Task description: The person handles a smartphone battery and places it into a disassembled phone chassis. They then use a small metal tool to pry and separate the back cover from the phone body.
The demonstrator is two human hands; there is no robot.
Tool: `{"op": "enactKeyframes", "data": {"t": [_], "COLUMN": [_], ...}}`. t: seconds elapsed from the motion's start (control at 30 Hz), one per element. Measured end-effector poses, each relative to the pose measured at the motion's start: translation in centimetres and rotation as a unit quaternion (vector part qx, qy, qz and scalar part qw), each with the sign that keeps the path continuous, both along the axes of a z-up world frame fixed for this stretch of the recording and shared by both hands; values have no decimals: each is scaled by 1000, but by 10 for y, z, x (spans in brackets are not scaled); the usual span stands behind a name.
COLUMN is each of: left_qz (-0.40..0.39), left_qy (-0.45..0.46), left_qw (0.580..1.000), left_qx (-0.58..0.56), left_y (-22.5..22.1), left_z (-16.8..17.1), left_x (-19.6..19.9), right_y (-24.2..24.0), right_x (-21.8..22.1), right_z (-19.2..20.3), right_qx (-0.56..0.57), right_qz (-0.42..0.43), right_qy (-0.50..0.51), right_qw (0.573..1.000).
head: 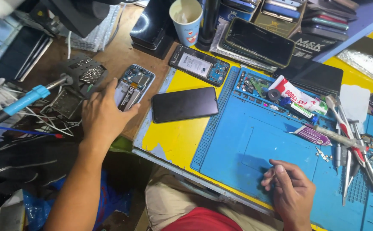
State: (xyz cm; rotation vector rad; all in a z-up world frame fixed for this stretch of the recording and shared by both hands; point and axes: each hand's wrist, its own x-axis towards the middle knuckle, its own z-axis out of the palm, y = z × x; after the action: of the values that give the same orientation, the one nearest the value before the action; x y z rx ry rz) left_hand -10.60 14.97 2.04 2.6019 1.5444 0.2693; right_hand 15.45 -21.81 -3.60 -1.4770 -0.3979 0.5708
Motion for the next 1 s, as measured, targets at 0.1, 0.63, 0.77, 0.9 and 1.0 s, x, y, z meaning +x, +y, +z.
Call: {"op": "enactKeyframes", "data": {"t": [0.1, 0.63, 0.77, 0.9, 1.0], "left_qz": [-9, -398, -408, -390, -372], "left_qy": [-12, -304, -301, -281, -273], "left_qw": [1000, 861, 858, 870, 878], "left_qx": [3, 91, 85, 112, 130], "left_y": [-5, -136, -146, -148, -150], "left_z": [2, -17, -31, -35, -43], "left_x": [0, 63, 73, 77, 75], "right_y": [0, 5, 2, 0, -1], "right_x": [0, -1, -1, 2, 3], "right_z": [1, 9, 6, 7, 10], "right_qx": [0, 7, 8, 21, 33], "right_qz": [-2, -26, -9, 15, 31], "right_qy": [2, -6, -3, 13, 8], "right_qw": [1000, 1000, 1000, 1000, 999]}}
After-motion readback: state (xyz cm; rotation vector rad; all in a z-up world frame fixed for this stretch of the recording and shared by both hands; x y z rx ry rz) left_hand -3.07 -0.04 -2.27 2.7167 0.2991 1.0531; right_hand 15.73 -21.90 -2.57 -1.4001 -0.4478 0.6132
